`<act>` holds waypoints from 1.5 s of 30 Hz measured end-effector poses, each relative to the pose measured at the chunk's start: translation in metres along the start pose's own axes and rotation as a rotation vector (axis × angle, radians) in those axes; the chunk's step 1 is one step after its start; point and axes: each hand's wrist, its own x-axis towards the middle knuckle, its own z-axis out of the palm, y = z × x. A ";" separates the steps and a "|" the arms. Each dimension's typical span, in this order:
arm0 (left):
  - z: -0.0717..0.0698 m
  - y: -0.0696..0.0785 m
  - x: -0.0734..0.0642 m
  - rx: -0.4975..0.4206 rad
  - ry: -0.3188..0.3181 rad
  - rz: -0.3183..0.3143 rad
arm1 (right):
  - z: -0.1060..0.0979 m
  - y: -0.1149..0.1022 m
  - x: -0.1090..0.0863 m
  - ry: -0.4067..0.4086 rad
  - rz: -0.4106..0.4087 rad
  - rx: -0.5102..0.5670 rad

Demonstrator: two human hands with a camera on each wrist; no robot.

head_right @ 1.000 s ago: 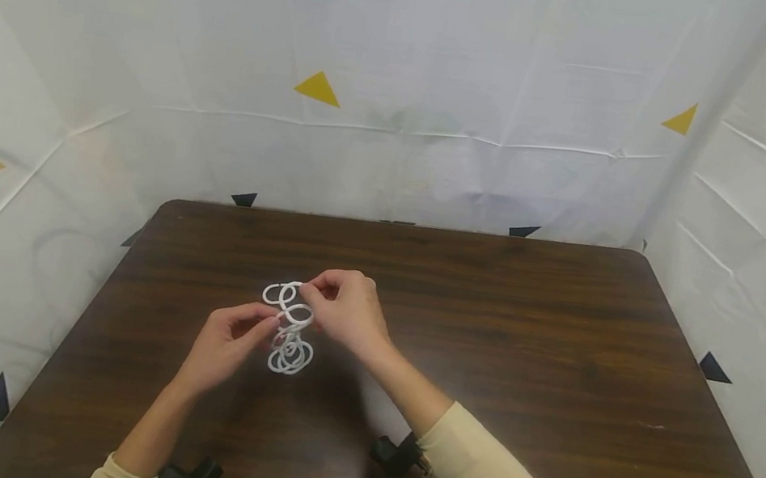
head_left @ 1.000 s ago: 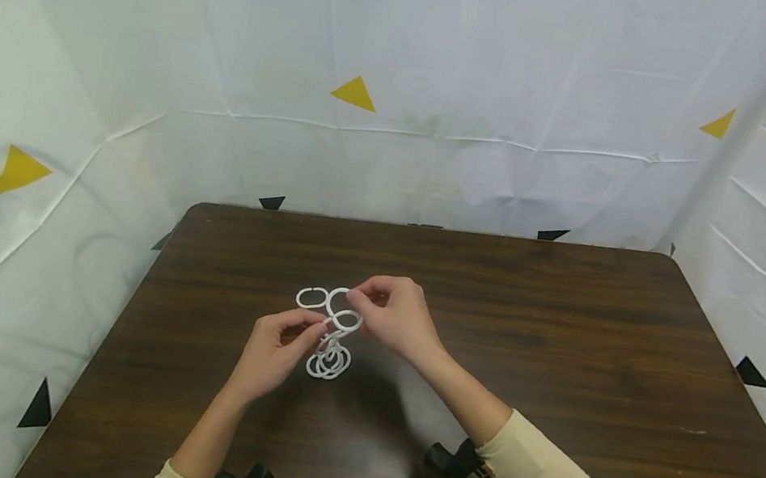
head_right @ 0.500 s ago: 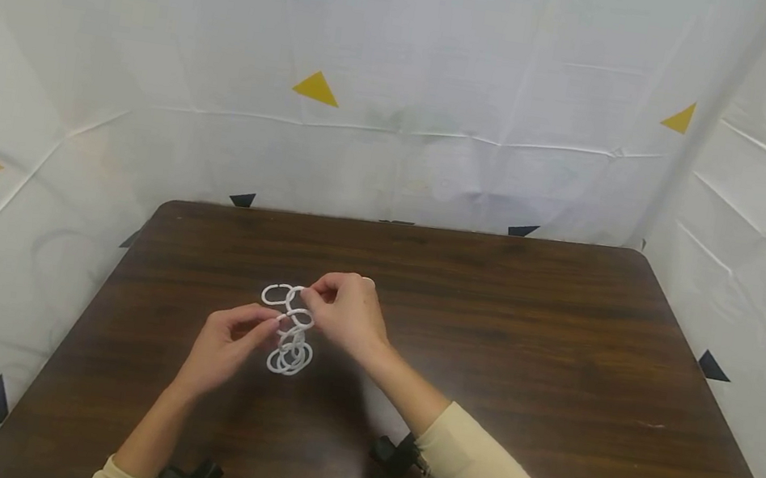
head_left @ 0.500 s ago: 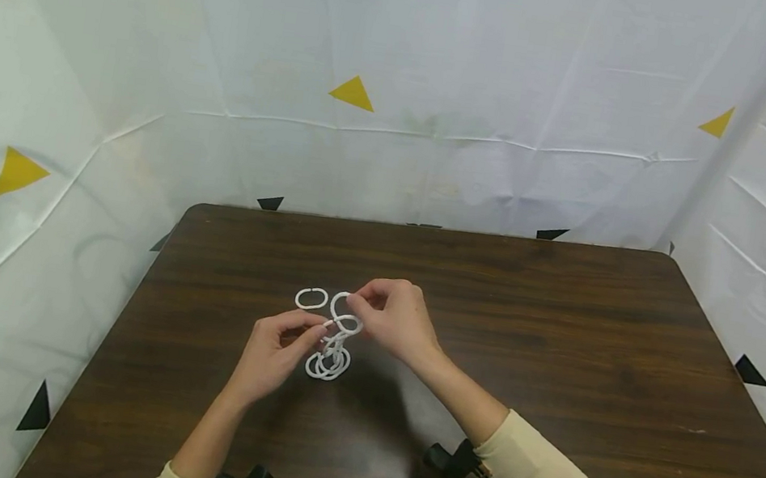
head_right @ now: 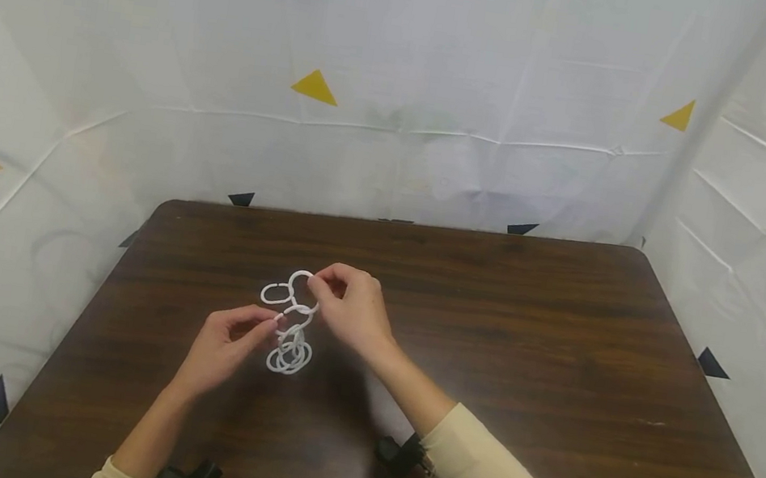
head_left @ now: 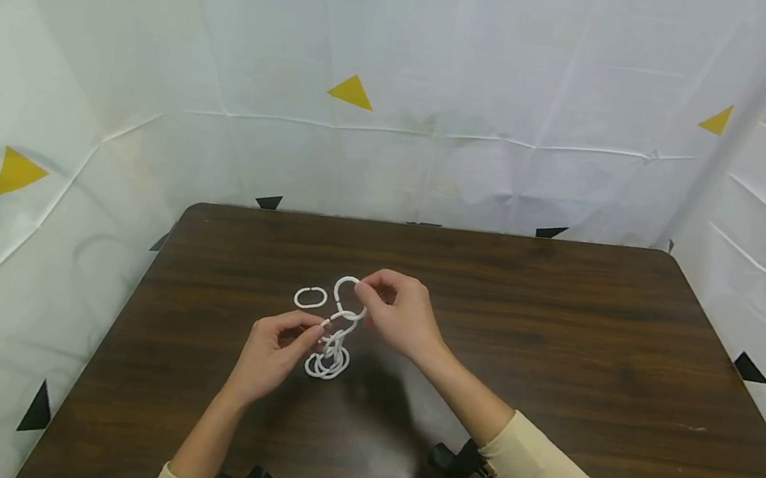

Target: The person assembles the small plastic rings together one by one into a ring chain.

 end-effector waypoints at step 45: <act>0.001 0.007 0.005 -0.205 0.140 -0.049 | -0.031 0.098 0.003 -0.188 -0.093 -0.632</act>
